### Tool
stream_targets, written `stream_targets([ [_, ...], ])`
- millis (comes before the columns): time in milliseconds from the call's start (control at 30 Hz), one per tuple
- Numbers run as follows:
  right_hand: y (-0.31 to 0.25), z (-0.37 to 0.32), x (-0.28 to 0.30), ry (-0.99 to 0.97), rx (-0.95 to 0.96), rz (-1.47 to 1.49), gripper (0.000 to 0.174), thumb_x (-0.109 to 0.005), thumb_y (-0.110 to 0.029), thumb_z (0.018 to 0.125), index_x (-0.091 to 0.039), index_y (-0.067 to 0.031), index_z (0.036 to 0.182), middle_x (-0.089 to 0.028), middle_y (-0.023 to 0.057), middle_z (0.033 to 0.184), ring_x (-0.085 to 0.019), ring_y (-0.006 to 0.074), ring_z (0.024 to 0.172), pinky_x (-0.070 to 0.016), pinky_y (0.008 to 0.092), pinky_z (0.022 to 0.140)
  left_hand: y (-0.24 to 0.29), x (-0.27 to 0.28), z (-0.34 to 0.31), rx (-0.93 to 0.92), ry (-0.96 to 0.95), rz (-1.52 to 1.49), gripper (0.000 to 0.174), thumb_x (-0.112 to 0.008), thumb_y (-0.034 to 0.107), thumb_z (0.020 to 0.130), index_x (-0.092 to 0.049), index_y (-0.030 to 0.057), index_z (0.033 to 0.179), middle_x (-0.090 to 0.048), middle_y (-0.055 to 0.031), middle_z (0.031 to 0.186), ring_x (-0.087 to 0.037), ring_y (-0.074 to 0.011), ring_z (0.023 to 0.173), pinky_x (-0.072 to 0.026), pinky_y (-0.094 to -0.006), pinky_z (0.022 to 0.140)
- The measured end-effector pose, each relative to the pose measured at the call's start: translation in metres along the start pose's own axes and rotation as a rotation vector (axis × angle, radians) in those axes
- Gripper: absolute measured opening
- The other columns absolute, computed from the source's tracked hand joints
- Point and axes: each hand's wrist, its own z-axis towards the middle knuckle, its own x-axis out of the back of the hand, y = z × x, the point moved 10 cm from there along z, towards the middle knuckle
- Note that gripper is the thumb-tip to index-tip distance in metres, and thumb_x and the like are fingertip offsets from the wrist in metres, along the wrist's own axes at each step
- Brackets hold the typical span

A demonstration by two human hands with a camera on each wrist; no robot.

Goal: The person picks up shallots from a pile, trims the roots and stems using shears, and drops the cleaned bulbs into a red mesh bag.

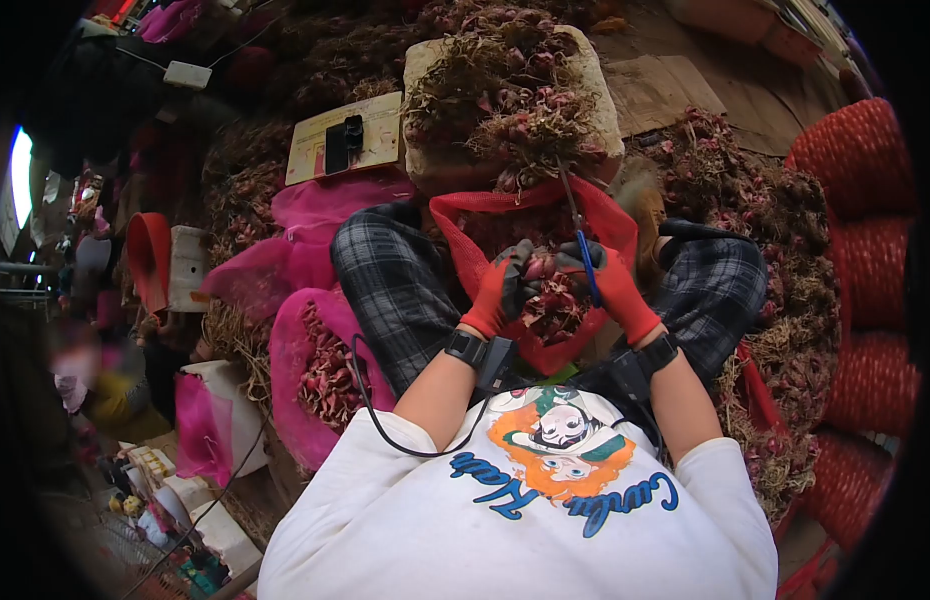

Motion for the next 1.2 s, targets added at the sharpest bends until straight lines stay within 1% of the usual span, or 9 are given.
stream_targets([
  [133,0.018,0.01,-0.011,-0.05,0.07,-0.026,0.037,-0.073,-0.014,0.076,-0.059,0.0006,0.108,-0.064,0.0037,0.089,-0.058,0.0072,0.076,-0.0473,0.0218,0.062,-0.006,0.019,0.003,-0.113,0.029,0.618,0.039,-0.062,0.015,0.079,-0.049,0.0002,0.112,-0.056,-0.0169,0.092,-0.056,-0.0343,0.082,-0.0467,-0.036,0.074],
  [267,0.019,0.009,-0.013,-0.085,0.09,0.049,0.036,-0.074,-0.017,0.077,-0.059,-0.0001,0.105,-0.064,0.0036,0.091,-0.058,0.008,0.078,-0.0479,0.0219,0.063,0.047,-0.03,-0.033,-0.74,-0.007,1.37,0.035,-0.055,0.014,0.087,-0.051,0.0006,0.118,-0.06,-0.0158,0.103,-0.06,-0.0257,0.092,-0.0474,-0.0325,0.081],
  [467,0.022,0.006,-0.021,-0.02,0.257,-0.41,0.038,-0.073,-0.019,0.075,-0.059,-0.0021,0.106,-0.065,0.009,0.093,-0.061,0.0153,0.081,-0.0488,0.0297,0.072,-0.001,0.034,0.0,-0.146,0.347,0.045,0.024,-0.052,0.013,0.09,-0.058,0.0,0.109,-0.064,-0.0132,0.1,-0.062,-0.0219,0.092,-0.0476,-0.0287,0.085],
  [567,0.027,0.007,-0.019,-0.024,0.215,-0.34,0.038,-0.072,-0.007,0.072,-0.06,-0.0014,0.108,-0.066,0.0081,0.098,-0.06,0.0135,0.088,-0.0472,0.0296,0.08,0.005,0.029,-0.002,-0.106,0.314,-0.029,0.029,-0.054,0.017,0.09,-0.054,-0.0006,0.113,-0.064,-0.0118,0.101,-0.062,-0.0219,0.092,-0.0485,-0.0299,0.084],
  [667,0.01,0.006,-0.014,0.033,0.238,-0.318,0.035,-0.07,-0.013,0.075,-0.058,-0.0015,0.107,-0.066,0.0103,0.095,-0.061,0.0156,0.086,-0.0476,0.0299,0.078,0.039,-0.005,-0.018,-0.497,0.165,1.19,0.034,-0.052,0.027,0.093,-0.05,0.0041,0.117,-0.063,-0.0066,0.104,-0.061,-0.0159,0.093,-0.0495,-0.0274,0.081],
  [767,-0.007,0.002,-0.006,0.087,0.29,-0.152,0.032,-0.068,-0.011,0.077,-0.059,-0.0002,0.106,-0.066,0.0095,0.096,-0.062,0.0145,0.087,-0.0476,0.0284,0.078,-0.004,-0.048,-0.015,0.31,-0.115,-0.38,0.041,-0.048,0.037,0.094,-0.046,0.0065,0.12,-0.062,-0.0035,0.102,-0.06,-0.014,0.085,-0.0501,-0.0253,0.073],
  [967,0.006,0.009,0.012,0.147,0.218,-0.229,0.033,-0.068,-0.018,0.079,-0.059,-0.0022,0.106,-0.065,0.0096,0.1,-0.063,0.0178,0.09,-0.0481,0.0296,0.078,-0.007,-0.007,0.002,0.149,0.013,-0.218,0.028,-0.051,0.037,0.093,-0.054,0.0125,0.107,-0.058,0.0011,0.092,-0.055,-0.0099,0.075,-0.0471,-0.0232,0.064],
  [1067,-0.019,-0.009,0.006,0.229,0.355,-0.921,0.039,-0.067,-0.033,0.079,-0.058,-0.0045,0.105,-0.063,0.0106,0.099,-0.063,0.0261,0.089,-0.0486,0.0348,0.077,0.01,0.013,0.006,-0.021,0.165,-0.253,0.022,-0.054,0.03,0.092,-0.054,0.0121,0.105,-0.058,0.0008,0.091,-0.057,-0.0101,0.078,-0.0472,-0.0237,0.064],
  [1200,-0.014,-0.019,0.005,0.191,0.329,-1.143,0.044,-0.065,-0.042,0.075,-0.057,-0.0078,0.102,-0.062,0.0104,0.095,-0.06,0.0291,0.091,-0.047,0.0382,0.076,0.012,0.042,0.011,-0.125,0.245,-0.249,0.023,-0.056,0.025,0.092,-0.054,0.0102,0.109,-0.057,-0.0008,0.094,-0.059,-0.0129,0.083,-0.0511,-0.0271,0.064],
])
